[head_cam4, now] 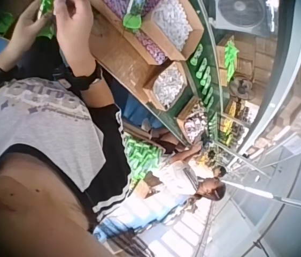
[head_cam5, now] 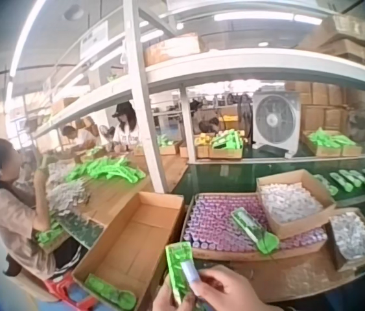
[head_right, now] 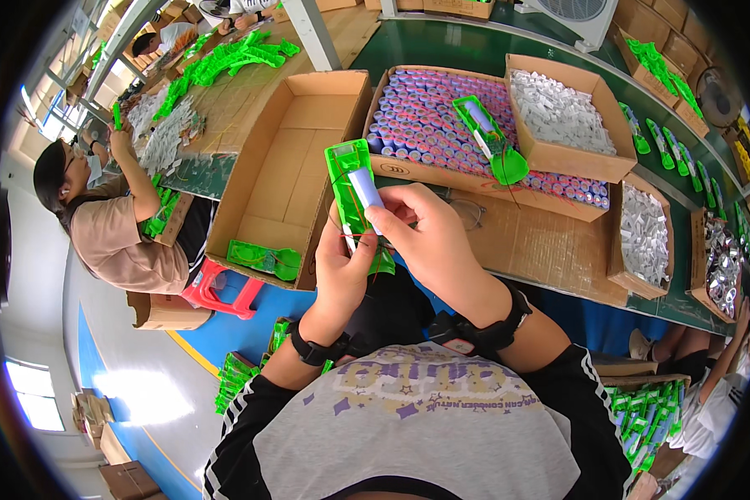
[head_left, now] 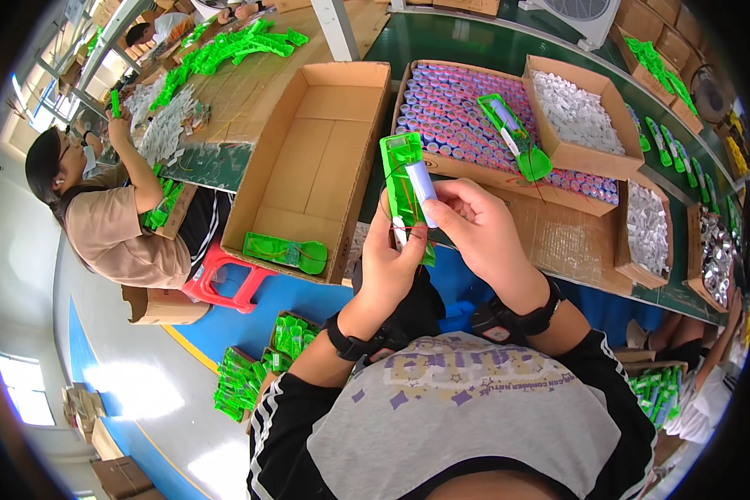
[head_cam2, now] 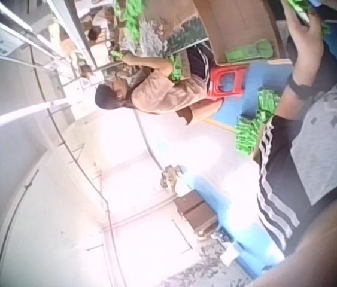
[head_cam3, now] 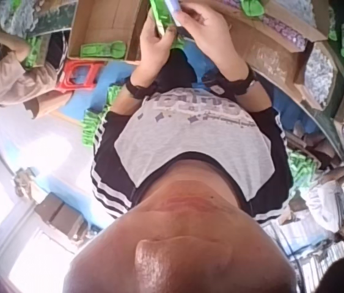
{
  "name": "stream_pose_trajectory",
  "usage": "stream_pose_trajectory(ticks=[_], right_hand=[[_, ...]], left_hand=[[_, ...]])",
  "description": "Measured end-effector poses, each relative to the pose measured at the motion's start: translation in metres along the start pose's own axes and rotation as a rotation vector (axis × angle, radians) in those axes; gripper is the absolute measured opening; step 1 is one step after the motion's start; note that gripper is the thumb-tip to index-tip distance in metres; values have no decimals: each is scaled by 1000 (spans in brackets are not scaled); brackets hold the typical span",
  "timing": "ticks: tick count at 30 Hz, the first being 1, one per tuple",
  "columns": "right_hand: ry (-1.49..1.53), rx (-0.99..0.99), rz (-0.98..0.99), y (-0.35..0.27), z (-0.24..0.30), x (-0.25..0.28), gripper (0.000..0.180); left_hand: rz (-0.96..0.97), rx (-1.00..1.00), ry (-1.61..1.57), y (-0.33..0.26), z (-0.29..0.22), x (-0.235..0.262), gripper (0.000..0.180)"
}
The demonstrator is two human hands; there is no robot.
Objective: Assembling components and batteries into green plastic fan handles on an assembly line.
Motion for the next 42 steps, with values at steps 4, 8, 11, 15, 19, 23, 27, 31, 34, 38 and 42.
stream_pose_trajectory(ticks=[4, 8, 11, 15, 19, 23, 27, 31, 34, 38, 42], right_hand=[[2, -61, -26, 4, 1, -2, 24], [-15, -42, -12, 7, 0, -4, 23], [-50, -30, -28, 10, 5, -5, 23], [-93, -29, -31, 8, 7, -4, 24], [-35, -13, -60, 3, 6, -1, 37], [-79, -124, 176, 0, 14, -17, 35], [-110, -163, 147, -13, 14, -15, 33], [-195, -37, 75, -10, 20, -15, 31], [-122, 39, 45, 5, 13, -11, 31], [-368, 56, 80, 24, 33, 1, 34], [-894, 395, -345, 62, 66, 46, 35]], left_hand=[[-16, -19, 35, -1, 14, 9, 51], [-21, -26, 81, 1, 15, 8, 53], [-13, 6, 41, 5, 7, 7, 52], [15, -16, 97, 4, -4, 3, 50], [53, 49, -94, -5, -15, -4, 54], [39, 99, -121, -9, -16, -2, 51], [28, 128, 4, -22, -21, -4, 43], [12, 54, 63, -15, -24, -3, 43], [111, -28, 199, -1, -22, -3, 47], [245, 8, 317, -7, -38, 21, 59], [342, -53, 1079, -3, -67, 67, 44]])
Point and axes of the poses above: each hand's wrist, its own y-axis towards the middle knuckle, its own x-axis out of the back of the hand, z = x × y, the point moved 7 cm from there along y, towards the middle knuckle, and after that the axes turned 5 degrees about -x, right-handed, at the moved point
